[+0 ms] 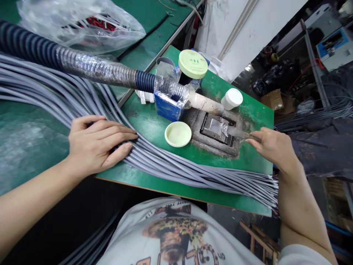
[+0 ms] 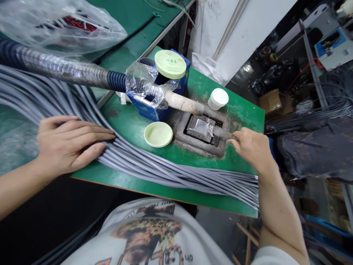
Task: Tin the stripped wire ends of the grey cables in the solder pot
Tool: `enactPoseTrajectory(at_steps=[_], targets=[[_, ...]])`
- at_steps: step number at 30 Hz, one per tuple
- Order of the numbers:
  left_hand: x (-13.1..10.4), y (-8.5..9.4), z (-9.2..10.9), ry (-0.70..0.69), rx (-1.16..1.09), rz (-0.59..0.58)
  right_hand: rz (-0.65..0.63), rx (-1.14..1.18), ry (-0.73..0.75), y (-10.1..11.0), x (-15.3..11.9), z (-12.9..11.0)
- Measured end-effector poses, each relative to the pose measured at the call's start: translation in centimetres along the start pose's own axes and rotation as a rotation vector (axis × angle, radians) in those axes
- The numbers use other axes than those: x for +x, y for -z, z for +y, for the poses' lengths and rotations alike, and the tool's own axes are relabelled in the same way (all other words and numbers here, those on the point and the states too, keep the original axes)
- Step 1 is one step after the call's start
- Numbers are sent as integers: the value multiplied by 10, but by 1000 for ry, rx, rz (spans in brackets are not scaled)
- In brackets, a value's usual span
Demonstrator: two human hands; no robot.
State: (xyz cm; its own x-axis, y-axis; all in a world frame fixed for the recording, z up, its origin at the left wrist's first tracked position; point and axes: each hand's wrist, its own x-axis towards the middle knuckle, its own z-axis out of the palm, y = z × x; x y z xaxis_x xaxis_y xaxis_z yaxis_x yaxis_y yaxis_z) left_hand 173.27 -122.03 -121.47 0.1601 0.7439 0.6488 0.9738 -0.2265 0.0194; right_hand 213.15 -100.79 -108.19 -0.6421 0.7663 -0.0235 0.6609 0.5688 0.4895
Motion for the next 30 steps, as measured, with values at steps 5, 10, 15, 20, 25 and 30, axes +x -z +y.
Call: enactPoseTrajectory(at_steps=[5, 10, 15, 20, 25, 30], targets=[[-1, 1, -1, 26, -18, -15, 12, -8, 12, 1, 1, -1], [-1, 1, -1, 16, -17, -11, 17, -12, 8, 3, 0, 0], [0, 1, 0, 9, -7, -14, 46, -17, 2, 5, 0, -1], [1, 1, 0, -12, 0, -4, 47, -22, 27, 7, 3, -7], [0, 0, 0, -6, -11, 3, 31, -32, 16, 10, 6, -12], [-1, 1, 0, 16, -27, -12, 0, -42, 17, 14, 9, -15]])
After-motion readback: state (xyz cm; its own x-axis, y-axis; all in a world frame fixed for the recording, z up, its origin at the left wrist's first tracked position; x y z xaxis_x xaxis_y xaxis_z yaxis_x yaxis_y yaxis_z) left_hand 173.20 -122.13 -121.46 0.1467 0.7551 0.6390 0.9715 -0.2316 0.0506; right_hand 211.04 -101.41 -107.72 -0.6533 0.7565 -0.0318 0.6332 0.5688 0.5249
